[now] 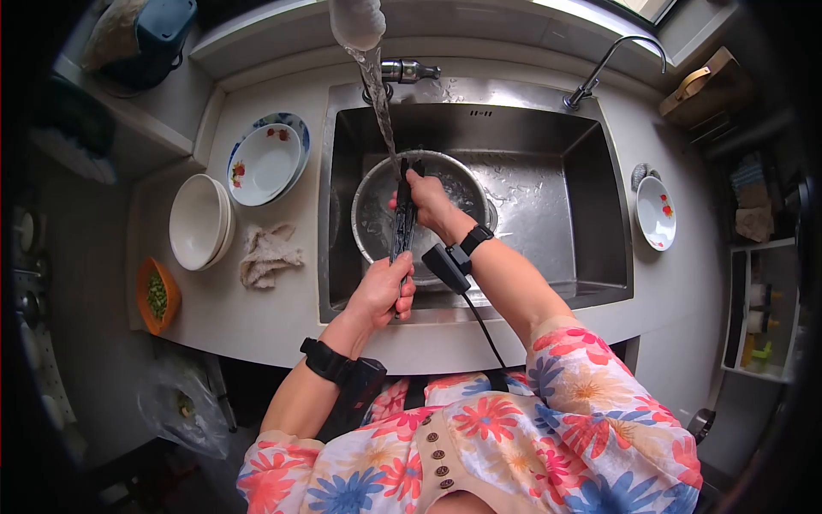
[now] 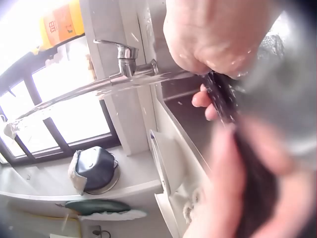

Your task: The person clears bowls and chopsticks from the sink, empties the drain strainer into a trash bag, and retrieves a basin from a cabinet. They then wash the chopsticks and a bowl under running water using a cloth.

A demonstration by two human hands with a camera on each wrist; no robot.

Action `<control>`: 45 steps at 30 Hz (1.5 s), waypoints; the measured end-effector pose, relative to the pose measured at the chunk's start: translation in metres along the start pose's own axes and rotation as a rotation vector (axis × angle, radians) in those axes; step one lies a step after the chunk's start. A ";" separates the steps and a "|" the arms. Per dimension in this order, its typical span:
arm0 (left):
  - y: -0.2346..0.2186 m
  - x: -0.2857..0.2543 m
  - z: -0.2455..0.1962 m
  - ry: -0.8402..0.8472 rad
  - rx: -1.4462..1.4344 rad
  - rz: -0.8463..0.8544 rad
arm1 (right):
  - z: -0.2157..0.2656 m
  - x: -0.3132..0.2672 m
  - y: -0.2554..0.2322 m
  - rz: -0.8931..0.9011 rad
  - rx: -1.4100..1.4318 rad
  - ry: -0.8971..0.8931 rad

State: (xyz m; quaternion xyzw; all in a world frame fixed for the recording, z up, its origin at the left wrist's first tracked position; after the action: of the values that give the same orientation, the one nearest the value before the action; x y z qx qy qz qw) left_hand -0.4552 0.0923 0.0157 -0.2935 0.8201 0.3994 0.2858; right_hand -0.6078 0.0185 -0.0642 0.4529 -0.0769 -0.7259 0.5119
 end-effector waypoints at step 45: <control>-0.015 -0.019 0.015 0.008 0.324 0.014 | 0.001 0.013 -0.042 -0.098 0.186 -0.117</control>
State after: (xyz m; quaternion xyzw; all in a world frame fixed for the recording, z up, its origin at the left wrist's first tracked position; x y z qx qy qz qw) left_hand -0.4290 0.1017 0.0142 -0.2396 0.8769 0.2628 0.3233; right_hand -0.6370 0.0272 -0.0953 0.4586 -0.1513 -0.7649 0.4263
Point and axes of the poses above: each hand's wrist, its own x-axis towards the middle knuckle, its own y-axis out of the palm, z = x × y, the point moved 2 cm from there along x, towards the middle knuckle, and after that the axes turned 10 degrees about z, right-handed, at the moved point
